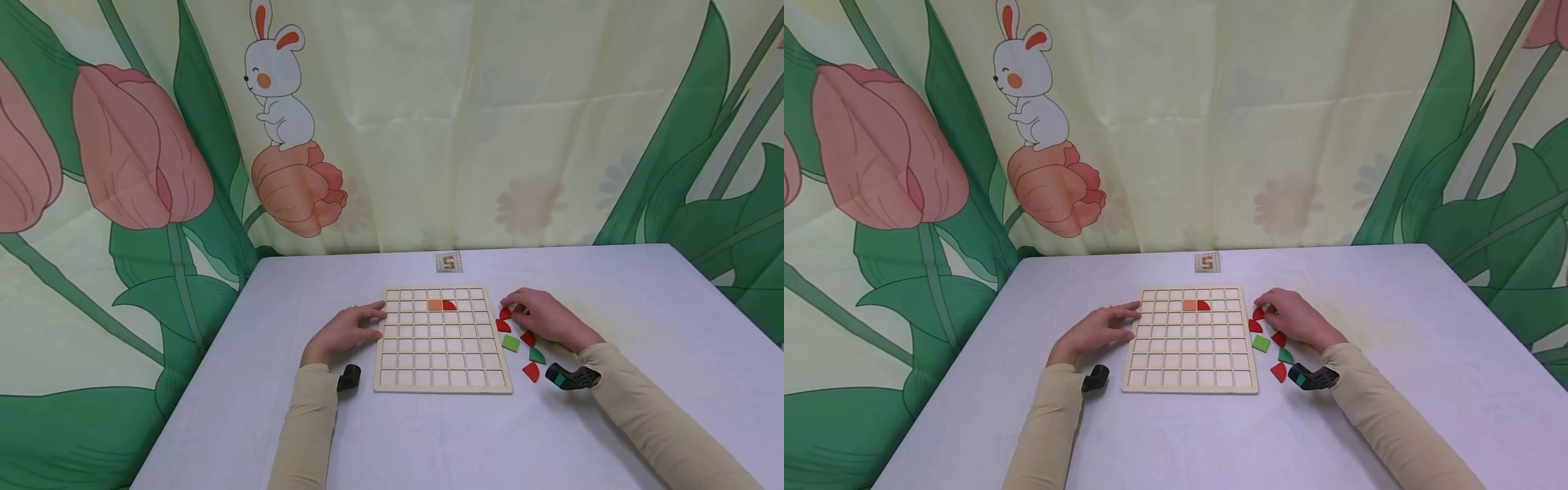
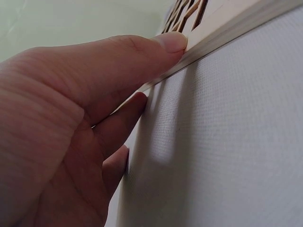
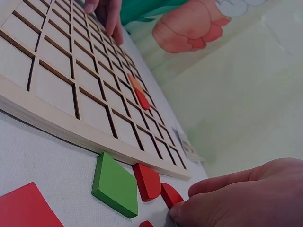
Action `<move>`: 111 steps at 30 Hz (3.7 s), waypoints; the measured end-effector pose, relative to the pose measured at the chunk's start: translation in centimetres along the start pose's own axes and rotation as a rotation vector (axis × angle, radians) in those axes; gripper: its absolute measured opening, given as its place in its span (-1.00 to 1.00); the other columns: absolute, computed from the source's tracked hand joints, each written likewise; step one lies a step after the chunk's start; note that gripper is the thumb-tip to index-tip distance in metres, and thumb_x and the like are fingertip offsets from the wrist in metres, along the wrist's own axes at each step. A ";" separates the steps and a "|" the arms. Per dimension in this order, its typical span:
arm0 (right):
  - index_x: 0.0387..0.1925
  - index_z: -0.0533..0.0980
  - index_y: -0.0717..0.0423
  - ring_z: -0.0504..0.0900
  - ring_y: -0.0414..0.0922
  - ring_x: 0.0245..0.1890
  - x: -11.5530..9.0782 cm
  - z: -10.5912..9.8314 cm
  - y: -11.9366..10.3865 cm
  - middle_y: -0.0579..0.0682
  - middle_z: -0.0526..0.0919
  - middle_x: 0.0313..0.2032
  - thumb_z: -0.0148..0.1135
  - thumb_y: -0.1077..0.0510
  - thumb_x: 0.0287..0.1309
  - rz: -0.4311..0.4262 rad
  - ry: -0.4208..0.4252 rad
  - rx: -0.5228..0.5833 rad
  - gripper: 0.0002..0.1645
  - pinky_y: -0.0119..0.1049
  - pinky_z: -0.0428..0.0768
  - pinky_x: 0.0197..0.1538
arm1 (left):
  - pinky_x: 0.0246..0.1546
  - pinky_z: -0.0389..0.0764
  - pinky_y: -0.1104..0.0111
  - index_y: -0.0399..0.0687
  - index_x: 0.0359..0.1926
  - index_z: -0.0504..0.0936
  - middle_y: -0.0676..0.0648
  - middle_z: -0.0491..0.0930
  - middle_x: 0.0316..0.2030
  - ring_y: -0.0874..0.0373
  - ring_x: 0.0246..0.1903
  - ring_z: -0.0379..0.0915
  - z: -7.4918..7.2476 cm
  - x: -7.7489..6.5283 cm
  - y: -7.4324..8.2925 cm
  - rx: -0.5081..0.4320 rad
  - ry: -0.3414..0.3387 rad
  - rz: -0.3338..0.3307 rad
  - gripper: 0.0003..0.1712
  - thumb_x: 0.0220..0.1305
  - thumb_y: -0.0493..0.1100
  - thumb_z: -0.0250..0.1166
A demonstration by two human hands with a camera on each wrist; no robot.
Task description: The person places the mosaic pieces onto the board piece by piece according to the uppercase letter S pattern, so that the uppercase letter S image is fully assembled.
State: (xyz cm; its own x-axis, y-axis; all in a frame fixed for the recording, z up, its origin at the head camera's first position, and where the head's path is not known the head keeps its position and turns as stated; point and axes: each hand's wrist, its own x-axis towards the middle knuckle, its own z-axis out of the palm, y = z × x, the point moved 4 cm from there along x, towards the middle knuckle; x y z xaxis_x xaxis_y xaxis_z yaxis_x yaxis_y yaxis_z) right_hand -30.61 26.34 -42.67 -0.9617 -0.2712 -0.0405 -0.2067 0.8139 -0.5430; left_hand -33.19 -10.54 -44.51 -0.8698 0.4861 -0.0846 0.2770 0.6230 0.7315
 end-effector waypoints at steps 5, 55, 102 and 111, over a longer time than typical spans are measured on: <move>0.11 0.52 0.28 0.52 0.01 -0.14 0.0 0.0 0.1 0.12 0.57 -0.08 0.27 0.30 0.21 0.000 -0.002 0.014 -0.58 -0.26 0.65 -0.19 | 0.39 0.17 0.13 -0.07 0.18 0.60 0.12 0.30 0.39 0.07 0.43 0.09 0.0 0.0 0.1 -0.004 0.003 0.003 -0.50 0.19 -0.17 0.41; 0.01 0.61 0.26 0.52 -0.03 -0.19 1.8 -1.2 -2.2 0.07 0.61 -0.15 0.36 0.28 0.15 -0.129 0.054 -0.096 -0.64 -0.20 0.60 -0.14 | 0.40 0.16 0.16 -0.03 0.19 0.60 0.17 0.30 0.39 0.12 0.43 0.08 0.1 0.1 -0.1 0.009 0.007 -0.021 -0.49 0.20 -0.16 0.41; -0.12 0.68 0.17 0.56 -0.08 -0.22 9.1 5.5 -10.9 0.04 0.61 -0.20 0.32 0.22 0.21 -0.483 -0.104 -0.117 -0.79 -0.20 0.58 -0.09 | 0.39 0.17 0.08 -0.03 0.18 0.61 0.14 0.29 0.39 0.07 0.43 0.09 0.1 0.2 0.0 -0.020 -0.010 -0.023 -0.51 0.21 -0.16 0.40; -0.10 0.68 0.14 0.57 -0.11 -0.24 9.4 5.5 -10.5 0.00 0.61 -0.21 0.33 0.19 0.21 -0.477 -0.095 -0.133 -0.78 -0.21 0.58 -0.09 | 0.39 0.17 0.11 0.00 0.18 0.61 0.17 0.28 0.39 0.11 0.43 0.09 0.2 0.4 -0.1 0.003 -0.006 -0.023 -0.51 0.21 -0.16 0.40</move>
State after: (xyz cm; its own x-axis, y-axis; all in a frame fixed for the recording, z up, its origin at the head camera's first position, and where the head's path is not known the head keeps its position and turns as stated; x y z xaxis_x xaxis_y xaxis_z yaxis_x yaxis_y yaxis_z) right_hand -36.45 12.38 -41.99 -0.7352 -0.6695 0.1064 -0.6461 0.6446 -0.4088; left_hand -33.53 -10.32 -44.75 -0.8735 0.4752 -0.1059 0.2578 0.6360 0.7273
